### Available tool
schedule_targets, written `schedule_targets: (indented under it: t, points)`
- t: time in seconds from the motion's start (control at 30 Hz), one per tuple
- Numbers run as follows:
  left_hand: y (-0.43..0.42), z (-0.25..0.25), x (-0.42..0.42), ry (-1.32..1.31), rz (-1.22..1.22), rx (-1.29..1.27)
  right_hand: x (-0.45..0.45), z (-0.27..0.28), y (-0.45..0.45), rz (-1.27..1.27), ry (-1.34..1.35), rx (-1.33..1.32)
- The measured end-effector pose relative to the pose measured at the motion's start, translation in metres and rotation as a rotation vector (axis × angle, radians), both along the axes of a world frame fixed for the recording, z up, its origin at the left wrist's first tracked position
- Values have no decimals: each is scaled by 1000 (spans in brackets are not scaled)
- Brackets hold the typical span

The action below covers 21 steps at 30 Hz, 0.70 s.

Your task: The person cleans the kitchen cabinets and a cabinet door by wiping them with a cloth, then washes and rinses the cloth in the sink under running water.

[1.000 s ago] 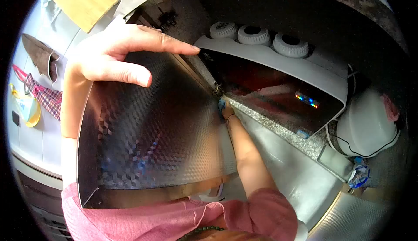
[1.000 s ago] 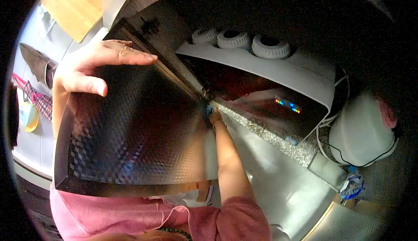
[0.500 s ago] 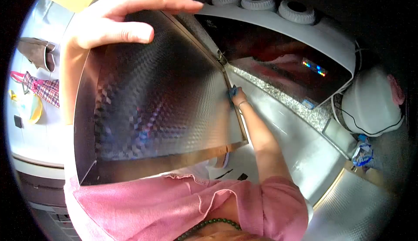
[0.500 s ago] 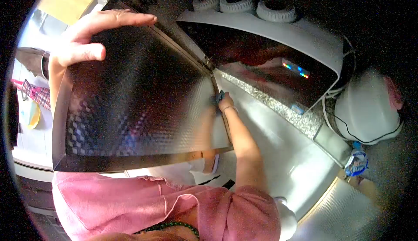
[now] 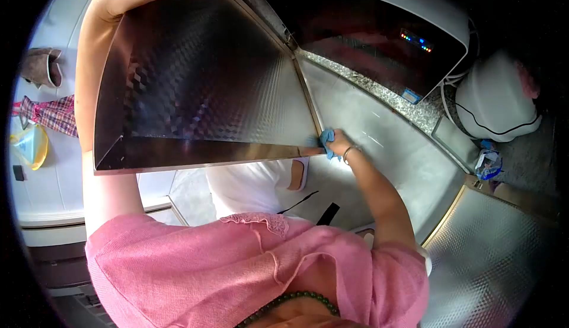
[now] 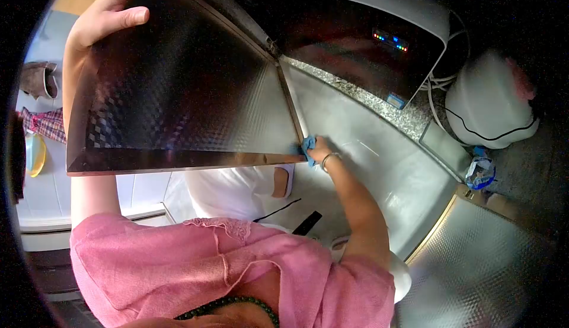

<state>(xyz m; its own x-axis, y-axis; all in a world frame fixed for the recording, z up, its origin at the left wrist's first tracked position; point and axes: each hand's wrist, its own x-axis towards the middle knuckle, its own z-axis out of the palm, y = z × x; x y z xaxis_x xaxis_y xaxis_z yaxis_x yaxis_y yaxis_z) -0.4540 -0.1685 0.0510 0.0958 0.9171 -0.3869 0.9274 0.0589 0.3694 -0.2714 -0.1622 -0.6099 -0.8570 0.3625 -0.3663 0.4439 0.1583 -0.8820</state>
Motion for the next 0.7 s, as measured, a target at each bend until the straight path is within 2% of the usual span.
schedule_targets:
  t: [0.1, 0.13, 0.27, 0.33, 0.43, 0.5, 0.53, 0.57, 0.67, 0.7]
  points:
    - [3, -4, 6, -78, 8, 8, -1, 62, 43, -72, -107, 112]
    - [2, -3, 21, 29, -61, 25, -9, 66, 51, -157, -58, 127]
    - [5, -11, 7, -13, 50, 34, -64, 79, 80, -224, 45, 200]
    - [8, -7, 10, 4, 41, 4, -98, 104, 86, -336, 85, 196]
    - [9, -5, 5, 18, 17, -21, -169, 96, 93, -230, 110, 231]
    - [5, -10, -1, -63, -26, 59, -211, 95, 88, -181, 187, 113]
    - [7, -7, -1, -1, -63, 21, -236, 79, 83, -229, 288, -179]
    - [8, -4, -1, 34, -90, 10, -279, 34, 82, -240, 433, -331]
    - [8, -2, -5, 94, -130, 2, -282, 48, 82, -145, 323, -25]
    - [8, -2, -6, 90, -135, 1, -282, 37, 72, -279, 433, 40]
